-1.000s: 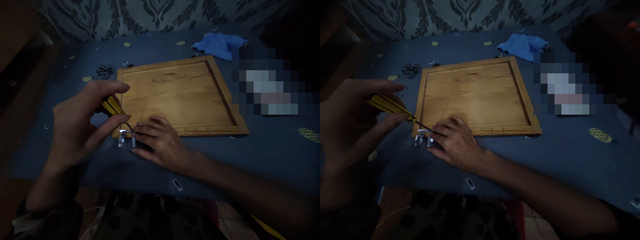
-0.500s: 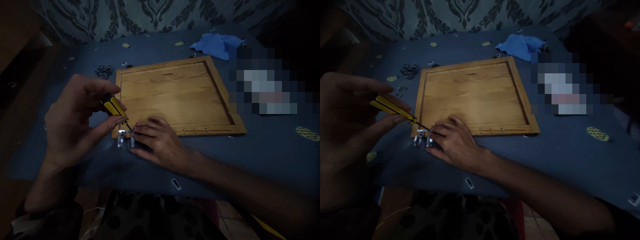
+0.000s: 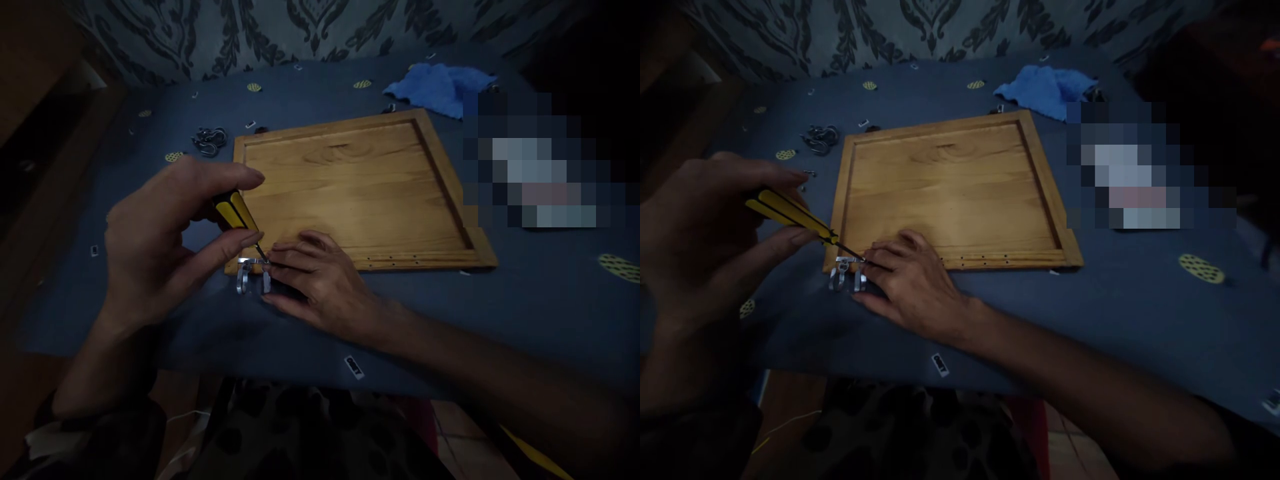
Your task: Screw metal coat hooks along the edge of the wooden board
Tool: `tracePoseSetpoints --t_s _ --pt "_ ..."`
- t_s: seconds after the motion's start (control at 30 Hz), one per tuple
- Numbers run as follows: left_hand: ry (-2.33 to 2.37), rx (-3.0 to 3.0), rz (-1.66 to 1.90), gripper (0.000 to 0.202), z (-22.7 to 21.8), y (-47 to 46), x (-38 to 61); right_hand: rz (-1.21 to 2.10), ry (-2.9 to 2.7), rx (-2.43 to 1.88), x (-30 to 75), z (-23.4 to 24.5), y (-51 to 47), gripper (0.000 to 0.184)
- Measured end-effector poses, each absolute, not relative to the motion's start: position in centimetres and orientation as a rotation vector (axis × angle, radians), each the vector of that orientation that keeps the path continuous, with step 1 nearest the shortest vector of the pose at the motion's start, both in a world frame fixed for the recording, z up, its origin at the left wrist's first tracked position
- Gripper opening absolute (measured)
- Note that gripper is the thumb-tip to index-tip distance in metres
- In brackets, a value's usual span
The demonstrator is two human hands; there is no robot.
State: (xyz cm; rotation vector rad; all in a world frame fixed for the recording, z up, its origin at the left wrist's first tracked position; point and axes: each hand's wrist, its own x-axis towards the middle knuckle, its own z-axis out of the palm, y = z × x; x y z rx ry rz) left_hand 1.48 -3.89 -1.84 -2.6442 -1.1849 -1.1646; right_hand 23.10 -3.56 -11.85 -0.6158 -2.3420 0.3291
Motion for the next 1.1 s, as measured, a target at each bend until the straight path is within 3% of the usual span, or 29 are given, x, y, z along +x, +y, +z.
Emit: tracePoseSetpoints --t_s 0.13,0.47,1.1 --pt "-1.379 -2.558 -1.084 0.033 -1.5 -4.6 1.9 0.328 -2.337 -0.606 23.0 -11.9 -3.6 0.03" --pt "-1.634 -2.673 -1.04 0.036 -0.5 -5.3 1.7 0.371 -2.344 -0.624 23.1 -11.9 -3.6 0.029" --pt "-1.514 -2.727 -0.996 0.04 -0.3 -5.2 1.4 0.326 -2.338 -0.613 23.2 -12.0 -3.6 0.03"
